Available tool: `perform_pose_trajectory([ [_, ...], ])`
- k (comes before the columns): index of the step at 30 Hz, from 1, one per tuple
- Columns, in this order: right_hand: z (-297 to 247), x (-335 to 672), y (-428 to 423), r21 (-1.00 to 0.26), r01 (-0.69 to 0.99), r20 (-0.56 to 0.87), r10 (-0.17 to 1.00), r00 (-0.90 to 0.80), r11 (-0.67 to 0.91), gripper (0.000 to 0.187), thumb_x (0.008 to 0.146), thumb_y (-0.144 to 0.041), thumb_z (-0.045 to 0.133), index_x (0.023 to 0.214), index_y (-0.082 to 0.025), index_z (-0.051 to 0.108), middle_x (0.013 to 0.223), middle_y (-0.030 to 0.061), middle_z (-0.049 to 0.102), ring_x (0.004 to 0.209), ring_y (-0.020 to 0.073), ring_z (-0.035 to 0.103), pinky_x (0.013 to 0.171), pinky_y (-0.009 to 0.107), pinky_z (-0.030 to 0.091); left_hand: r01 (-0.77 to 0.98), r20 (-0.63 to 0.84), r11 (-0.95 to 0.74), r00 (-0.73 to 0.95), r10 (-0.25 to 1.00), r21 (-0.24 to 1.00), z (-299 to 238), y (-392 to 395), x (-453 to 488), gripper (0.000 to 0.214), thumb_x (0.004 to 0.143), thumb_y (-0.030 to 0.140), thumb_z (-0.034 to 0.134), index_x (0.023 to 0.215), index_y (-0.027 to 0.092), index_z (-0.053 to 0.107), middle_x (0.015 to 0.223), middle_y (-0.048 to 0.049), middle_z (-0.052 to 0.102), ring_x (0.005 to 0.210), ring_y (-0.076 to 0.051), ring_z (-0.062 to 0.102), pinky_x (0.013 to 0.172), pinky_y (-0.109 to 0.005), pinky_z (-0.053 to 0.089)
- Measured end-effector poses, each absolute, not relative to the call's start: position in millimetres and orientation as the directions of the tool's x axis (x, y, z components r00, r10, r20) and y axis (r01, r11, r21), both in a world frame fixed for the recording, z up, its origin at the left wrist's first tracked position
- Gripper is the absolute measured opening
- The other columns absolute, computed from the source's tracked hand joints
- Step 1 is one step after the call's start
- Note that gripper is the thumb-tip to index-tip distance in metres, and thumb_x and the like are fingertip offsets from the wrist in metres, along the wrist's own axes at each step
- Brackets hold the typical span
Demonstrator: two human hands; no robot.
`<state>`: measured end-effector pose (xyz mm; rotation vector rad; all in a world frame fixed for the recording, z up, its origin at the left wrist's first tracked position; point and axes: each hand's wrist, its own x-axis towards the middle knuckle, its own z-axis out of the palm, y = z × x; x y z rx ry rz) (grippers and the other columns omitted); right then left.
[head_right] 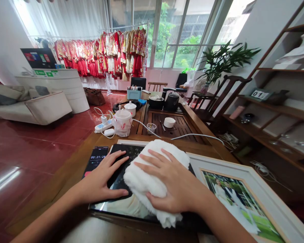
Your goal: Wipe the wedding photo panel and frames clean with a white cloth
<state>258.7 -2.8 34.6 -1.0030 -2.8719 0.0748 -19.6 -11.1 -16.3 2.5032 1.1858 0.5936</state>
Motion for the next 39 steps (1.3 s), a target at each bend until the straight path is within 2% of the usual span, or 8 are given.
perform_pose_trajectory([
  [4, 35.4, 255.7, -4.5, -0.086, 0.607, 0.066, 0.612, -0.788, 0.790, 0.080, 0.077, -0.046, 0.062, 0.149, -0.035, 0.031, 0.154, 0.0016, 0.036, 0.140, 0.0330, 0.032, 0.115, 0.059, 0.019, 0.656, 0.236, -0.620, 0.581, 0.779, 0.430, -18.3, -10.5, -20.1, 0.089, 0.078, 0.069, 0.062, 0.149, 0.022, 0.033, 0.156, -0.0125, 0.028, 0.143, -0.034, 0.026, 0.118, -0.055, 0.021],
  [11, 28.8, 281.0, 16.7, -0.003, 0.685, 0.166, 0.676, -0.718, 0.728, 0.072, 0.081, -0.042, 0.060, 0.148, -0.031, 0.035, 0.151, 0.0047, 0.042, 0.139, 0.0308, 0.035, 0.112, 0.056, 0.027, 0.660, 0.226, -0.609, 0.575, 0.786, 0.439, -15.5, -10.6, -20.4, 0.088, 0.078, 0.069, 0.062, 0.148, 0.024, 0.034, 0.156, -0.0111, 0.028, 0.144, -0.033, 0.025, 0.118, -0.055, 0.022],
  [15, 27.2, 281.2, 16.3, 0.023, 0.679, 0.158, 0.667, -0.728, 0.734, 0.074, 0.082, -0.041, 0.059, 0.149, -0.028, 0.031, 0.152, 0.0062, 0.039, 0.140, 0.0298, 0.033, 0.113, 0.056, 0.027, 0.656, 0.230, -0.608, 0.573, 0.787, 0.447, -15.5, -10.8, -20.7, 0.089, 0.077, 0.070, 0.062, 0.148, 0.024, 0.034, 0.156, -0.0110, 0.029, 0.143, -0.034, 0.026, 0.117, -0.054, 0.023],
  [23, 33.4, 251.1, -7.7, -0.059, 0.577, 0.072, 0.580, -0.811, 0.814, 0.079, 0.076, -0.040, 0.060, 0.149, -0.032, 0.030, 0.154, 0.0041, 0.036, 0.142, 0.0310, 0.030, 0.115, 0.059, 0.019, 0.659, 0.226, -0.608, 0.574, 0.787, 0.443, -15.7, -10.8, -19.6, 0.089, 0.078, 0.069, 0.062, 0.148, 0.022, 0.035, 0.156, -0.0127, 0.028, 0.143, -0.033, 0.025, 0.117, -0.053, 0.026],
  [32, 30.1, 275.1, 14.8, -0.025, 0.652, 0.155, 0.647, -0.747, 0.758, 0.076, 0.077, -0.034, 0.062, 0.148, -0.030, 0.034, 0.150, 0.0078, 0.042, 0.139, 0.0328, 0.035, 0.111, 0.058, 0.026, 0.658, 0.227, -0.602, 0.568, 0.791, 0.453, -13.2, -11.0, -20.4, 0.088, 0.077, 0.068, 0.064, 0.147, 0.023, 0.036, 0.155, -0.0122, 0.030, 0.143, -0.035, 0.026, 0.117, -0.055, 0.024],
  [39, 32.7, 256.9, 0.4, -0.074, 0.594, 0.083, 0.598, -0.797, 0.801, 0.078, 0.076, -0.037, 0.061, 0.149, -0.032, 0.032, 0.153, 0.0052, 0.038, 0.140, 0.0327, 0.033, 0.114, 0.060, 0.018, 0.652, 0.235, -0.598, 0.560, 0.794, 0.466, -13.0, -12.4, -19.8, 0.088, 0.076, 0.068, 0.066, 0.147, 0.024, 0.037, 0.154, -0.0126, 0.031, 0.142, -0.035, 0.028, 0.116, -0.055, 0.027],
])
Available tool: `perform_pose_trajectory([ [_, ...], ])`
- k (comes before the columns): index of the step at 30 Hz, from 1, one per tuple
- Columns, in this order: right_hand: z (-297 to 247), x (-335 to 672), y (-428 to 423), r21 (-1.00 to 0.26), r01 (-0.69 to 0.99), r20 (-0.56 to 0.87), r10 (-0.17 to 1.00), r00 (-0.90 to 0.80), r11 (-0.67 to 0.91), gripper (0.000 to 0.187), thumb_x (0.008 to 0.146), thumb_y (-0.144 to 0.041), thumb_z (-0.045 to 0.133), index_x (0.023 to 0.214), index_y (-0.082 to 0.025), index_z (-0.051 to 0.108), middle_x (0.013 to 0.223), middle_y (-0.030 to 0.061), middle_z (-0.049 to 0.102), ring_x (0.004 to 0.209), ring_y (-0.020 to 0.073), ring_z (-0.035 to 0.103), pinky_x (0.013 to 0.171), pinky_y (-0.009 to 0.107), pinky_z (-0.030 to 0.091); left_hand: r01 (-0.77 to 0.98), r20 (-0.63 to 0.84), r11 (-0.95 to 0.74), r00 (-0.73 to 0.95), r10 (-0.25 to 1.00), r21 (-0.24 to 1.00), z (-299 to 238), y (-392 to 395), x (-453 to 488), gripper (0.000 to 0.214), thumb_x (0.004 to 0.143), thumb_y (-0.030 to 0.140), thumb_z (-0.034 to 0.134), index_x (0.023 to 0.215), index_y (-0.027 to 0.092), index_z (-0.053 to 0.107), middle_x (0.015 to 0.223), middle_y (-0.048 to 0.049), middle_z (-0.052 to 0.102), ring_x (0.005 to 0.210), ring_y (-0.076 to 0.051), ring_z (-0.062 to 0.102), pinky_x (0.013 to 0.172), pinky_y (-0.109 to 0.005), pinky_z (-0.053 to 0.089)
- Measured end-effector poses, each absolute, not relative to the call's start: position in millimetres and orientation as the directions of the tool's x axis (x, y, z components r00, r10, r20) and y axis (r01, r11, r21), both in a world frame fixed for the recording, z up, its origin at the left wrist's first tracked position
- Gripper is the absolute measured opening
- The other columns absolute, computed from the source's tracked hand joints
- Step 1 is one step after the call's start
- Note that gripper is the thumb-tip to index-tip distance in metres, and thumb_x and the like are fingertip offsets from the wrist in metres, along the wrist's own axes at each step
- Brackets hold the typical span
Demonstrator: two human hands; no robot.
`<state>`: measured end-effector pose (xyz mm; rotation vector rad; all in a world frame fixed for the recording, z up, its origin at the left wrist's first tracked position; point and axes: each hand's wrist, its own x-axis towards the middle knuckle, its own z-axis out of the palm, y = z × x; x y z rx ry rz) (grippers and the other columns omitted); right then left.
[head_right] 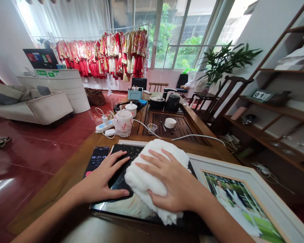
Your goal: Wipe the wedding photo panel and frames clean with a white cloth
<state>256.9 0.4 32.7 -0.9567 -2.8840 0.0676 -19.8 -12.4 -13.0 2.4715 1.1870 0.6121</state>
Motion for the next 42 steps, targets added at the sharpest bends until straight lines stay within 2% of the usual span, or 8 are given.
perform_pose_trajectory([
  [5, 33.8, 256.5, -0.4, -0.082, 0.592, 0.064, 0.597, -0.800, 0.802, 0.079, 0.075, -0.038, 0.061, 0.148, -0.036, 0.031, 0.154, 0.0017, 0.036, 0.141, 0.0308, 0.031, 0.114, 0.059, 0.018, 0.653, 0.235, -0.605, 0.568, 0.789, 0.455, -13.7, -11.7, -19.1, 0.087, 0.077, 0.067, 0.065, 0.148, 0.024, 0.036, 0.155, -0.0126, 0.030, 0.142, -0.035, 0.028, 0.116, -0.055, 0.026],
  [13, 26.1, 283.0, 20.6, -0.032, 0.690, 0.181, 0.683, -0.708, 0.723, 0.069, 0.080, -0.036, 0.060, 0.146, -0.031, 0.039, 0.149, 0.0073, 0.044, 0.138, 0.0320, 0.036, 0.110, 0.058, 0.028, 0.667, 0.223, -0.610, 0.576, 0.786, 0.427, -13.9, -11.0, -19.0, 0.088, 0.078, 0.069, 0.062, 0.148, 0.024, 0.034, 0.155, -0.0114, 0.028, 0.143, -0.034, 0.026, 0.118, -0.055, 0.021],
  [19, 30.6, 262.4, 3.4, -0.089, 0.613, 0.131, 0.619, -0.774, 0.785, 0.076, 0.075, -0.037, 0.063, 0.147, -0.033, 0.037, 0.150, 0.0056, 0.043, 0.137, 0.0339, 0.036, 0.112, 0.061, 0.021, 0.657, 0.233, -0.608, 0.570, 0.788, 0.446, -13.8, -12.0, -17.8, 0.086, 0.078, 0.067, 0.064, 0.147, 0.023, 0.036, 0.155, -0.0128, 0.030, 0.142, -0.035, 0.027, 0.115, -0.055, 0.027],
  [23, 32.1, 256.2, -2.5, -0.119, 0.576, 0.113, 0.587, -0.802, 0.809, 0.076, 0.074, -0.038, 0.063, 0.146, -0.034, 0.038, 0.151, 0.0050, 0.041, 0.138, 0.0334, 0.037, 0.113, 0.061, 0.019, 0.655, 0.243, -0.613, 0.571, 0.785, 0.441, -15.2, -11.7, -16.6, 0.087, 0.078, 0.067, 0.064, 0.148, 0.023, 0.035, 0.155, -0.0138, 0.030, 0.142, -0.036, 0.028, 0.115, -0.056, 0.025],
  [32, 25.1, 276.7, 16.9, -0.027, 0.700, 0.150, 0.696, -0.703, 0.713, 0.069, 0.082, -0.040, 0.059, 0.147, -0.031, 0.037, 0.148, 0.0091, 0.045, 0.137, 0.0346, 0.037, 0.108, 0.063, 0.027, 0.664, 0.222, -0.609, 0.576, 0.786, 0.433, -12.8, -12.0, -16.8, 0.087, 0.078, 0.068, 0.063, 0.147, 0.022, 0.036, 0.155, -0.0127, 0.029, 0.143, -0.034, 0.026, 0.117, -0.054, 0.025],
  [42, 30.8, 253.7, -2.9, -0.088, 0.609, 0.160, 0.615, -0.773, 0.788, 0.075, 0.075, -0.044, 0.064, 0.145, -0.033, 0.040, 0.148, 0.0068, 0.046, 0.135, 0.0352, 0.040, 0.111, 0.062, 0.023, 0.663, 0.223, -0.603, 0.570, 0.791, 0.443, -15.0, -11.8, -16.3, 0.089, 0.077, 0.069, 0.063, 0.149, 0.024, 0.033, 0.155, -0.0128, 0.029, 0.143, -0.035, 0.027, 0.116, -0.057, 0.023],
])
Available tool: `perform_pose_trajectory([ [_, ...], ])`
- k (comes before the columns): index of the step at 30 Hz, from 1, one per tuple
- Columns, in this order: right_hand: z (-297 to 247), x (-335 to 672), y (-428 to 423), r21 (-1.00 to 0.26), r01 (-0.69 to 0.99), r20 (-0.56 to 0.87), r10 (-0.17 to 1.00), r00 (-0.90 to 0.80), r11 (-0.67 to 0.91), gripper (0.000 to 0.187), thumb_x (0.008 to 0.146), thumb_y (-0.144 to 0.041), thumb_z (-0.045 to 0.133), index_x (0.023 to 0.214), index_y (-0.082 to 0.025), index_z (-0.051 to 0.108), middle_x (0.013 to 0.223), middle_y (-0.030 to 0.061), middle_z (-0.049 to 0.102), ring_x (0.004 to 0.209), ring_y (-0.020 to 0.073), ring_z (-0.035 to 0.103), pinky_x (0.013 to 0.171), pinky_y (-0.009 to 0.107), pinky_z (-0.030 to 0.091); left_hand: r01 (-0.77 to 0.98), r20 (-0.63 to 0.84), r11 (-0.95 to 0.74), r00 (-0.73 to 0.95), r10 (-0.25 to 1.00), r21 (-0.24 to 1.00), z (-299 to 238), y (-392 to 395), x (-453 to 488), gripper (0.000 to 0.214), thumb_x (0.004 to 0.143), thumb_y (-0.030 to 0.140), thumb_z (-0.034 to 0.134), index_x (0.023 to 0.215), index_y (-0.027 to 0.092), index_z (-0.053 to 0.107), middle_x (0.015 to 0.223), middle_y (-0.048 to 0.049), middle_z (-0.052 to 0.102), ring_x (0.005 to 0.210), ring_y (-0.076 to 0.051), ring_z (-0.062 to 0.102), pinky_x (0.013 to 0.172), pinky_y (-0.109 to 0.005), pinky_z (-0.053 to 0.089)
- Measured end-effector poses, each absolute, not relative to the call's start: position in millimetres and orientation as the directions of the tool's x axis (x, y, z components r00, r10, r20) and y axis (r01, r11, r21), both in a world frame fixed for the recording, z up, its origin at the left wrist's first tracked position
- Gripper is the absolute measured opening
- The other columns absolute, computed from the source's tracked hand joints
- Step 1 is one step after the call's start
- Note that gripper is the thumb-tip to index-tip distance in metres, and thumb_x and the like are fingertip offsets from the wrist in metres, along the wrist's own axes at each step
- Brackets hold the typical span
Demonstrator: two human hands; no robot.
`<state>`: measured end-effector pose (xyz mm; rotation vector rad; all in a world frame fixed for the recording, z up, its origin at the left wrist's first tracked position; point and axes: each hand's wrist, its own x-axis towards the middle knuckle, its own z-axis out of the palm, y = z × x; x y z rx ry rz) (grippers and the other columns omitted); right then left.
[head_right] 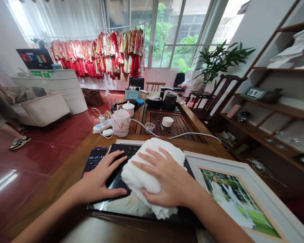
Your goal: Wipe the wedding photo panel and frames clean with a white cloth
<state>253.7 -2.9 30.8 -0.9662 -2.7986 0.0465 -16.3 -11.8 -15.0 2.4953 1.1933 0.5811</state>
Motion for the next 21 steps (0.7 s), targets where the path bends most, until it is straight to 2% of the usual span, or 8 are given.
perform_pose_trajectory([
  [10, 25.2, 275.2, 15.7, -0.023, 0.704, 0.156, 0.698, -0.699, 0.710, 0.070, 0.081, -0.043, 0.059, 0.146, -0.031, 0.038, 0.147, 0.0082, 0.047, 0.137, 0.0340, 0.038, 0.109, 0.063, 0.027, 0.656, 0.216, -0.606, 0.578, 0.787, 0.450, -11.6, -12.1, -18.3, 0.098, 0.070, 0.074, 0.066, 0.148, 0.023, 0.036, 0.155, -0.0137, 0.028, 0.143, -0.037, 0.026, 0.115, -0.056, 0.026],
  [18, 33.7, 251.6, -6.9, -0.064, 0.614, 0.087, 0.617, -0.782, 0.787, 0.077, 0.075, -0.044, 0.062, 0.146, -0.038, 0.035, 0.152, 0.0011, 0.039, 0.139, 0.0323, 0.034, 0.112, 0.061, 0.021, 0.656, 0.206, -0.602, 0.580, 0.788, 0.456, -14.9, -11.6, -18.7, 0.099, 0.071, 0.072, 0.066, 0.149, 0.021, 0.034, 0.156, -0.0149, 0.026, 0.143, -0.036, 0.024, 0.116, -0.056, 0.025],
  [21, 32.7, 253.1, -6.4, -0.072, 0.608, 0.079, 0.612, -0.787, 0.791, 0.076, 0.076, -0.043, 0.061, 0.147, -0.038, 0.034, 0.152, 0.0013, 0.039, 0.139, 0.0316, 0.034, 0.113, 0.061, 0.021, 0.651, 0.216, -0.607, 0.581, 0.785, 0.457, -16.2, -10.9, -18.9, 0.098, 0.071, 0.072, 0.067, 0.149, 0.022, 0.034, 0.156, -0.0148, 0.026, 0.143, -0.037, 0.025, 0.115, -0.056, 0.025],
])
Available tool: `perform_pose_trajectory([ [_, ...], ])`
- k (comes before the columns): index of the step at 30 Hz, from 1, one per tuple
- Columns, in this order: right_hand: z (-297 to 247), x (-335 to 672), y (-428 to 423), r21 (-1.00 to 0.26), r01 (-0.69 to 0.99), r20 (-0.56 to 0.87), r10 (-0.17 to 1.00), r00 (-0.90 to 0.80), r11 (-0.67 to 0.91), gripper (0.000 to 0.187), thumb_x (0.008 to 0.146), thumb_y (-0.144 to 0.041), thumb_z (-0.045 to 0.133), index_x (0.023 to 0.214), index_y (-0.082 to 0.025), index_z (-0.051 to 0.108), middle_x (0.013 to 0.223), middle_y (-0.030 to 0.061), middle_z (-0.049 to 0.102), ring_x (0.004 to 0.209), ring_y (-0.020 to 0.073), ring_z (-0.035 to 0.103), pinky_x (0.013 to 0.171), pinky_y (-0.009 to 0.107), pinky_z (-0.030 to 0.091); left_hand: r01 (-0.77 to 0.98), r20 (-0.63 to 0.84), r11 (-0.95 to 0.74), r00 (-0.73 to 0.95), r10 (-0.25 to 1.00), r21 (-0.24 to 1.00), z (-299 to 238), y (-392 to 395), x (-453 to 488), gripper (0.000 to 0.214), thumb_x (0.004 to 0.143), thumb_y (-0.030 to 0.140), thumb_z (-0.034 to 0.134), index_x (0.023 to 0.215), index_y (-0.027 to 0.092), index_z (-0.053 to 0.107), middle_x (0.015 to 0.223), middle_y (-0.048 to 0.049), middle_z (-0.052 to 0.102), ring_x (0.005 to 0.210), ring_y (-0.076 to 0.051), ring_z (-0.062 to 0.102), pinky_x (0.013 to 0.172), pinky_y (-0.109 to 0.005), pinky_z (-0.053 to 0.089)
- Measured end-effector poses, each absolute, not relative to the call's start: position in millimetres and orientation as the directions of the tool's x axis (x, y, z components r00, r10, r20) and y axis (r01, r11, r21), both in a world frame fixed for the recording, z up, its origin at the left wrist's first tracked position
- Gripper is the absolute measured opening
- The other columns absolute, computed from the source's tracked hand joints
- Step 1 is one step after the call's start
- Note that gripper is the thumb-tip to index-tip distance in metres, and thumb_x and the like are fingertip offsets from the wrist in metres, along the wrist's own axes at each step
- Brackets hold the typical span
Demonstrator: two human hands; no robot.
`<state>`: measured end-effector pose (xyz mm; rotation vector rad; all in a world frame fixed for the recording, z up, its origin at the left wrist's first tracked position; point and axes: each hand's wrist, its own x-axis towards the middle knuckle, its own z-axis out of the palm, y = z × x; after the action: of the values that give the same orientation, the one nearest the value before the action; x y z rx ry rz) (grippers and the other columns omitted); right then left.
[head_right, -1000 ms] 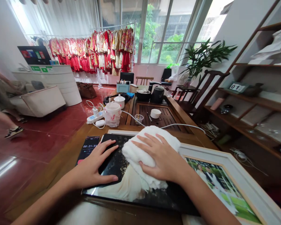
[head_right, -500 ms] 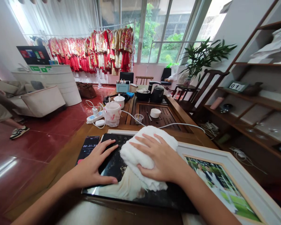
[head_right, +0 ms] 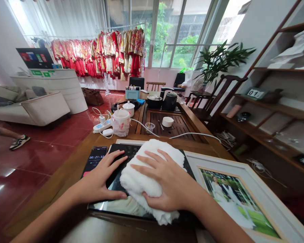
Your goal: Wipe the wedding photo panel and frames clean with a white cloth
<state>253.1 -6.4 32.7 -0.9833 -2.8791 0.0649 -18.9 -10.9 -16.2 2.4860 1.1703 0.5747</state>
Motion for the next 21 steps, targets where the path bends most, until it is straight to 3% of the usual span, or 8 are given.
perform_pose_trajectory([
  [8, 24.5, 277.2, 15.2, -0.010, 0.716, 0.155, 0.708, -0.689, 0.698, 0.071, 0.080, -0.042, 0.060, 0.147, -0.032, 0.036, 0.148, 0.0080, 0.045, 0.137, 0.0322, 0.038, 0.109, 0.060, 0.029, 0.652, 0.213, -0.614, 0.589, 0.780, 0.445, -16.1, -10.0, -20.1, 0.097, 0.073, 0.073, 0.064, 0.149, 0.022, 0.033, 0.156, -0.0139, 0.027, 0.143, -0.036, 0.024, 0.116, -0.058, 0.021],
  [17, 30.5, 255.7, -3.1, -0.069, 0.617, 0.103, 0.621, -0.777, 0.784, 0.076, 0.075, -0.039, 0.062, 0.146, -0.037, 0.035, 0.151, 0.0013, 0.041, 0.138, 0.0310, 0.035, 0.113, 0.060, 0.020, 0.654, 0.205, -0.604, 0.583, 0.786, 0.457, -17.5, -10.8, -19.5, 0.097, 0.072, 0.074, 0.064, 0.149, 0.022, 0.034, 0.156, -0.0143, 0.026, 0.143, -0.037, 0.023, 0.116, -0.058, 0.022],
  [21, 29.8, 257.5, -0.3, -0.084, 0.611, 0.100, 0.617, -0.781, 0.787, 0.076, 0.075, -0.038, 0.062, 0.146, -0.037, 0.036, 0.151, 0.0014, 0.041, 0.138, 0.0304, 0.036, 0.113, 0.060, 0.021, 0.660, 0.198, -0.603, 0.585, 0.787, 0.447, -17.6, -9.8, -18.8, 0.098, 0.073, 0.075, 0.062, 0.149, 0.022, 0.032, 0.157, -0.0138, 0.025, 0.144, -0.036, 0.023, 0.116, -0.057, 0.022],
])
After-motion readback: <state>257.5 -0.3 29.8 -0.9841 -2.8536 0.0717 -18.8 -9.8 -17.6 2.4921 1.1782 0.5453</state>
